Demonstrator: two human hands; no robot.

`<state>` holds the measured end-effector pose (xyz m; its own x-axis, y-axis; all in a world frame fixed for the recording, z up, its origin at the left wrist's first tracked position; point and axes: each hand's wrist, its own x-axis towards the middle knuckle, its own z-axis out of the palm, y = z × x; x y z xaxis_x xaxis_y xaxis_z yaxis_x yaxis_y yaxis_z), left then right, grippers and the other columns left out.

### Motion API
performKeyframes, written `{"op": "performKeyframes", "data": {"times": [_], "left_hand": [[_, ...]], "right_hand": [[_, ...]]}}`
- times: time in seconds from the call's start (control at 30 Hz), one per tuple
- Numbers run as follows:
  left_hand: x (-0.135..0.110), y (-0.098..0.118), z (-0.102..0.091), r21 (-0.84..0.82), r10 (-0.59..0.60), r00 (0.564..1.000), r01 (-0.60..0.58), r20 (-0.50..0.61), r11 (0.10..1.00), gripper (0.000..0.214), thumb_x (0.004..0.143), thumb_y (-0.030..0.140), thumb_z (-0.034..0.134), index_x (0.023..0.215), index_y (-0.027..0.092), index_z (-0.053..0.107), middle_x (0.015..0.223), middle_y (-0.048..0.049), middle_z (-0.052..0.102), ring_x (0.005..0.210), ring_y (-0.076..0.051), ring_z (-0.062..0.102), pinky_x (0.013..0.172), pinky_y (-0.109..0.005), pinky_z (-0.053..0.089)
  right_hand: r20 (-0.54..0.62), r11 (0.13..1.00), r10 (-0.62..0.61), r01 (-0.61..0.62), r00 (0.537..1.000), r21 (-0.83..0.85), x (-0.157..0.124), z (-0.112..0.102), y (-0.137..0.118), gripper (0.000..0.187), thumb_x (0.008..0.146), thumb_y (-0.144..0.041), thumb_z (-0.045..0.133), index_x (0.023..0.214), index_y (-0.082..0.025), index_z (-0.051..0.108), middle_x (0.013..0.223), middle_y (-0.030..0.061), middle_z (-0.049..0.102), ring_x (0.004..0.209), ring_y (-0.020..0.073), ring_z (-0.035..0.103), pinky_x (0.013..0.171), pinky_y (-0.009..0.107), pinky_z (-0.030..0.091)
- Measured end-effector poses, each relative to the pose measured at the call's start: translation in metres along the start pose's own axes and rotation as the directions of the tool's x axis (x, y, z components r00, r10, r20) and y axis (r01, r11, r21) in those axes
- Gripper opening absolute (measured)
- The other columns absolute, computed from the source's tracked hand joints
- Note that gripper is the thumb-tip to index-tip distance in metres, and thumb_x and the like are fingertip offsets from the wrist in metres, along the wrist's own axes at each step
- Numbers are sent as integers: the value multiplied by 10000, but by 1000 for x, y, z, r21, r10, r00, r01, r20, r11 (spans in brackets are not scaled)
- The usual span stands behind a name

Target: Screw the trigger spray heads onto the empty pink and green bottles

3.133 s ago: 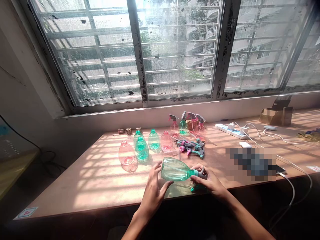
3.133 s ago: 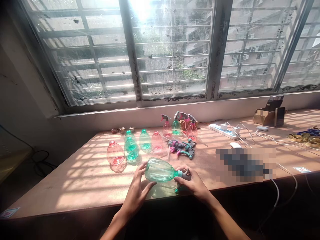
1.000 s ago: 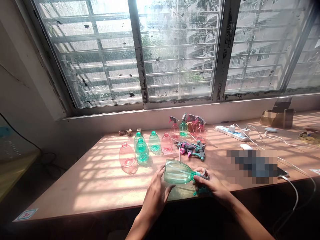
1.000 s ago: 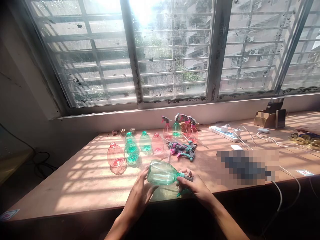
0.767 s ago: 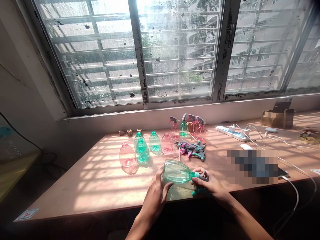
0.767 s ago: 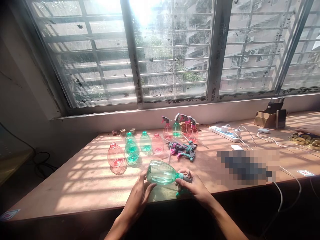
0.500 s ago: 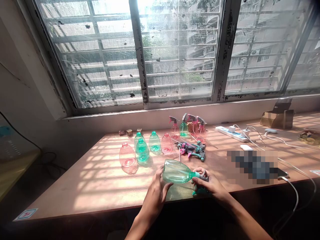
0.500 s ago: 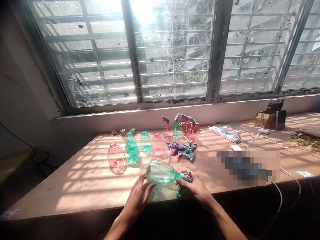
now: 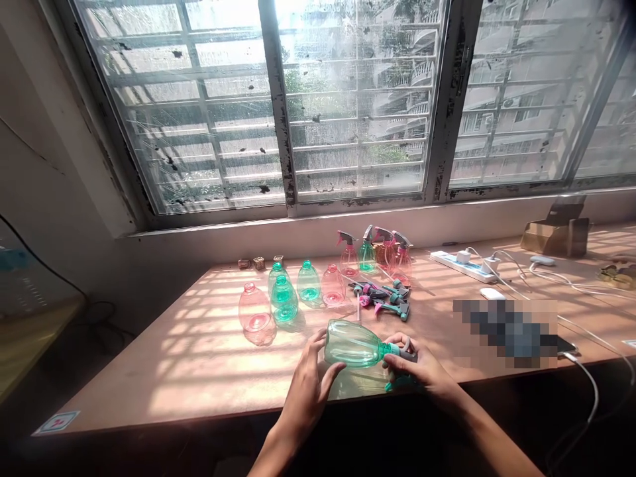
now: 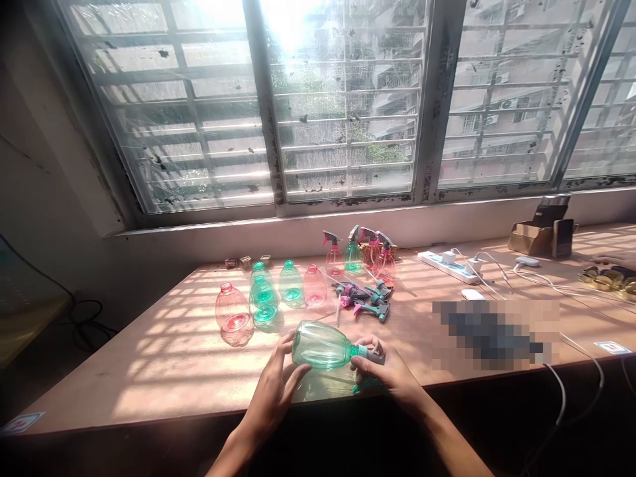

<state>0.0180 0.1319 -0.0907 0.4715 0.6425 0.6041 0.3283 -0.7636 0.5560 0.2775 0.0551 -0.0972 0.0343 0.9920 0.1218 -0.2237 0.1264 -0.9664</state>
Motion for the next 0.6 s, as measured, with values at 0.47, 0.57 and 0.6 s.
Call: {"op": "performKeyframes", "data": {"times": [0.47, 0.57, 0.6], "left_hand": [[3, 6, -5, -43, -10, 1000, 11, 19, 999, 398, 991, 345, 611, 1360, 256, 491, 1515, -161, 508, 1441, -316, 476, 1143, -507, 450], [3, 3, -3, -30, -1, 1000, 1, -2, 1000, 346, 1012, 326, 572, 1343, 257, 502, 1502, -148, 520, 1446, -307, 471, 1148, -501, 448], [2, 2, -1, -20, 8, 1000, -8, -7, 1000, 353, 1013, 305, 568, 1356, 261, 494, 1507, -143, 516, 1454, -301, 461, 1155, -498, 442]], "right_hand": [[-43, 1000, 0, 1, 999, 30, 0, 2, -1, 492, 735, -445, 911, 1018, -204, 588, 721, 3, 707, 614, 194, 675, 600, 354, 583], [-48, 1000, 7, -6, 999, 26, -1, 4, -3, 502, 730, -462, 911, 1015, -201, 591, 717, 10, 713, 601, 191, 674, 605, 355, 581], [-48, 999, 9, -7, 999, 35, -1, 4, -3, 502, 732, -465, 910, 1014, -201, 589, 733, 16, 720, 606, 190, 676, 609, 355, 582]]}}
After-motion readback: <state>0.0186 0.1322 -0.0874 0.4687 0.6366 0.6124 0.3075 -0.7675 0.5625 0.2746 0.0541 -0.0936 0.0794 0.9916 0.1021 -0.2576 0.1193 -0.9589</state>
